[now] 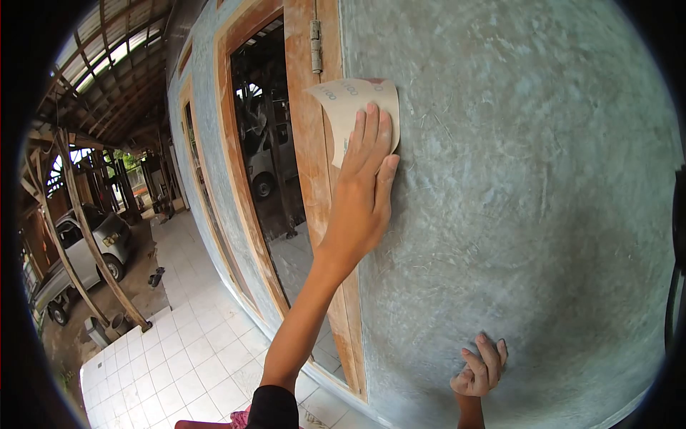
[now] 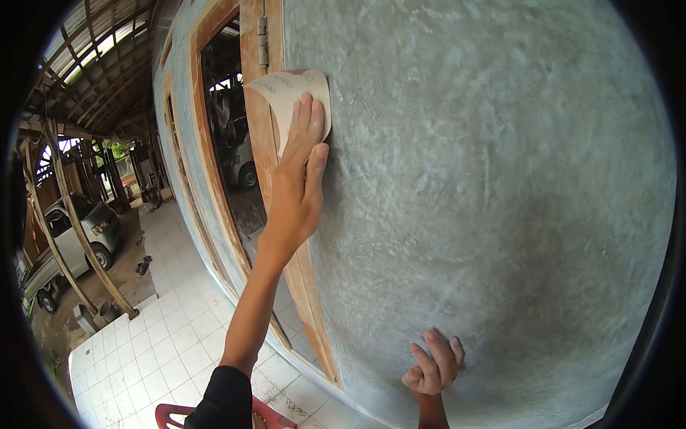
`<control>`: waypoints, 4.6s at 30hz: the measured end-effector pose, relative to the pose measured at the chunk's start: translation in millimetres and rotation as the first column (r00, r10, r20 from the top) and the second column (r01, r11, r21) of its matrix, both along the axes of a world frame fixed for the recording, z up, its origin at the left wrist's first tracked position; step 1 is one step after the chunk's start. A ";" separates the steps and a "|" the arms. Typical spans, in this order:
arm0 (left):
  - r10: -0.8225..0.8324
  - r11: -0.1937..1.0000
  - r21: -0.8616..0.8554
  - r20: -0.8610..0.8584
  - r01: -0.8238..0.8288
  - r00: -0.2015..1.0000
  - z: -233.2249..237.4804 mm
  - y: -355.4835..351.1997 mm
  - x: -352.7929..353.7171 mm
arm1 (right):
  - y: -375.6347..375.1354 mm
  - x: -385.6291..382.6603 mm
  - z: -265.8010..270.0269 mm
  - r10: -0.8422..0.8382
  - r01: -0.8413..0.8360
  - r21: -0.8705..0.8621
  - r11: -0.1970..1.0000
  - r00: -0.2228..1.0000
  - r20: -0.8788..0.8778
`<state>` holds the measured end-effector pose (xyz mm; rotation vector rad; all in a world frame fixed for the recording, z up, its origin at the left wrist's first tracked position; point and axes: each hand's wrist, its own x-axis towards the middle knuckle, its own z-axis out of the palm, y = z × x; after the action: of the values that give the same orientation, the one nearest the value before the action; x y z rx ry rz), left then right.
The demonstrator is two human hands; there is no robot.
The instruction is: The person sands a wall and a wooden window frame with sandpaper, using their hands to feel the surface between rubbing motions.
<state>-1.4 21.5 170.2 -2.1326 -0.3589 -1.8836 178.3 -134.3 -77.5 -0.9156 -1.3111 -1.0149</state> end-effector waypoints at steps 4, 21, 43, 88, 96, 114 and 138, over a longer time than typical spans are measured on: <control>-0.023 1.000 -0.008 0.012 0.023 1.000 23.3 8.6 -3.1 | -1.2 0.1 2.3 0.014 -0.014 -0.006 1.000 1.000 0.021; -0.020 0.999 0.038 0.065 0.017 0.998 73.4 12.7 -5.6 | -1.1 -4.1 9.7 0.011 -0.011 0.012 1.000 1.000 0.009; -0.077 0.986 0.156 0.104 0.061 0.992 133.4 12.3 6.4 | -3.5 -3.0 1.6 -0.030 0.030 -0.006 1.000 0.999 -0.015; -0.047 0.931 -0.358 0.066 0.067 0.997 -255.5 -52.1 50.7 | 1.6 3.9 27.2 -0.323 0.326 -0.095 0.941 0.946 0.039; -0.139 0.884 -0.435 0.097 0.168 0.985 -298.2 -78.2 65.6 | 0.1 5.9 20.1 -0.266 0.269 -0.101 0.958 0.963 0.046; 0.058 0.837 -0.540 0.244 0.086 0.968 -290.0 -68.3 54.3 | -2.7 10.3 17.5 -0.168 0.175 -0.085 0.981 0.983 0.078; -0.073 0.796 -0.592 0.115 0.127 0.991 -261.4 -90.1 40.0 | -1.2 9.7 13.5 -0.129 0.136 -0.072 0.988 0.987 0.095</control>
<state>38.6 -68.6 -91.2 -2.4896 -1.0026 -2.1332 188.1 -135.5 -64.1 -1.0375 -1.3876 -1.1254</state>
